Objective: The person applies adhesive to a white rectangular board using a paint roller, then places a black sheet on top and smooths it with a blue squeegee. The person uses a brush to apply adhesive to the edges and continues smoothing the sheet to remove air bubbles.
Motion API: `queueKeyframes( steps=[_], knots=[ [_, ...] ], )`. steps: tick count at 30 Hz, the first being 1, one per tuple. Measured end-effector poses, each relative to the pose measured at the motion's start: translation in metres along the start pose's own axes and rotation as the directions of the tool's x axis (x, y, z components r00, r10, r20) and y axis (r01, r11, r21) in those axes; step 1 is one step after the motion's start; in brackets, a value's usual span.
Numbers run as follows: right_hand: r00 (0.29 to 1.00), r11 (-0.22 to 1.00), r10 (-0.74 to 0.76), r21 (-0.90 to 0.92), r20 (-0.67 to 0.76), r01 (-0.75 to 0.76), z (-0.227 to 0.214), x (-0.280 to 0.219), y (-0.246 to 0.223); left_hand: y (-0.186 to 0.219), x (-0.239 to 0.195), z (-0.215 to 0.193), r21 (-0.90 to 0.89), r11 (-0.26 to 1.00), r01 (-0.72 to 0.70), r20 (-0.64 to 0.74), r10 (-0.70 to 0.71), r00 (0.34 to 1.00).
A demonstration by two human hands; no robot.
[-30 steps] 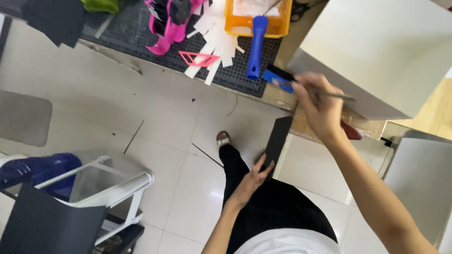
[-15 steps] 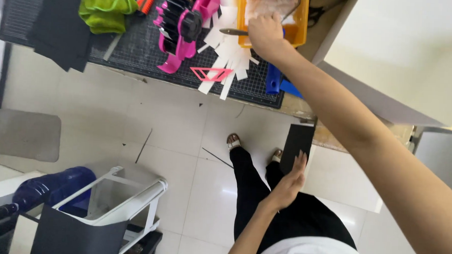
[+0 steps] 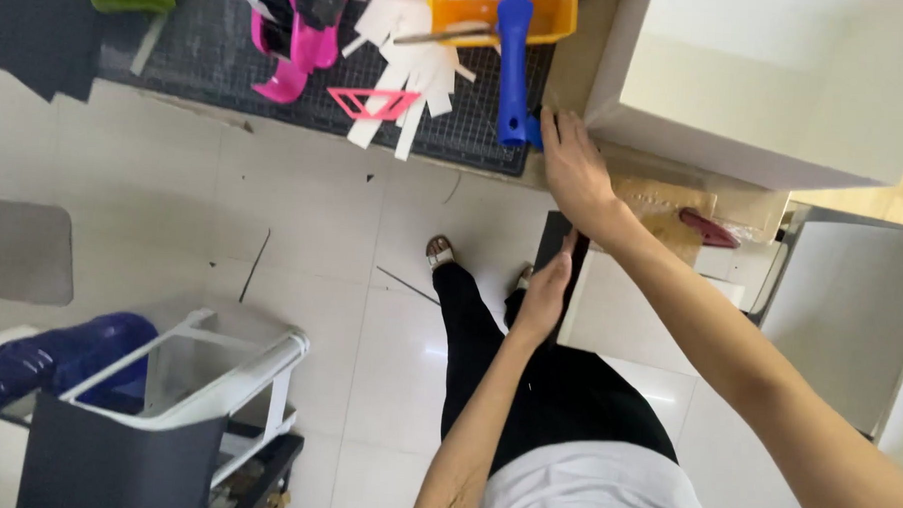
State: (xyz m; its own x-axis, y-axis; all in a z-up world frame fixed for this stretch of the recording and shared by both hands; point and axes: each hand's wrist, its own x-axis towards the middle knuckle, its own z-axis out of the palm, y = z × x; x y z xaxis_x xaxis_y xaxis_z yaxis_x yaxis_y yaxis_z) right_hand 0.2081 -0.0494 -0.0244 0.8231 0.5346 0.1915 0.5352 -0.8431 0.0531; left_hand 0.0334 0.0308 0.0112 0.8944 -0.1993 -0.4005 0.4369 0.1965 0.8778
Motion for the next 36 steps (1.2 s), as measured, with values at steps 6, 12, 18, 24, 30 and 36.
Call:
queueKeyframes(
  steps=[6, 12, 18, 24, 30, 36],
  knots=[
    [0.994, 0.993, 0.106, 0.055, 0.002, -0.106, 0.032, -0.002, 0.005, -0.029, -0.043, 0.004, 0.013, 1.0, -0.016, -0.178, 0.018, 0.984],
    [0.987, 0.913, -0.079, 0.388, -0.142, 0.129, -0.077, -0.034, 0.008, -0.032, -0.049, 0.011, -0.017, 1.0, -0.019, -0.297, 0.013, 0.955],
    [0.997, 0.878, 0.058, 0.473, 0.047, -0.073, -0.091, -0.135, 0.022, -0.022, -0.056, 0.026, 0.102, 0.994, -0.028, -0.388, 0.066, 0.919],
    [0.963, 0.864, 0.022, 0.479, 0.267, -0.152, -0.117, -0.147, 0.003, -0.027, -0.088, 0.035, -0.108, 0.994, 0.026, -0.434, -0.071, 0.898],
    [0.957, 0.703, 0.134, 0.655, 0.259, -0.276, -0.104, -0.148, 0.032, -0.033, -0.075, 0.03, -0.075, 0.993, 0.096, -0.461, -0.12, 0.879],
    [0.999, 0.842, 0.04, 0.538, 0.012, -0.04, -0.076, -0.153, 0.015, -0.021, -0.043, 0.041, -0.059, 0.998, -0.02, -0.584, -0.018, 0.812]
  ],
)
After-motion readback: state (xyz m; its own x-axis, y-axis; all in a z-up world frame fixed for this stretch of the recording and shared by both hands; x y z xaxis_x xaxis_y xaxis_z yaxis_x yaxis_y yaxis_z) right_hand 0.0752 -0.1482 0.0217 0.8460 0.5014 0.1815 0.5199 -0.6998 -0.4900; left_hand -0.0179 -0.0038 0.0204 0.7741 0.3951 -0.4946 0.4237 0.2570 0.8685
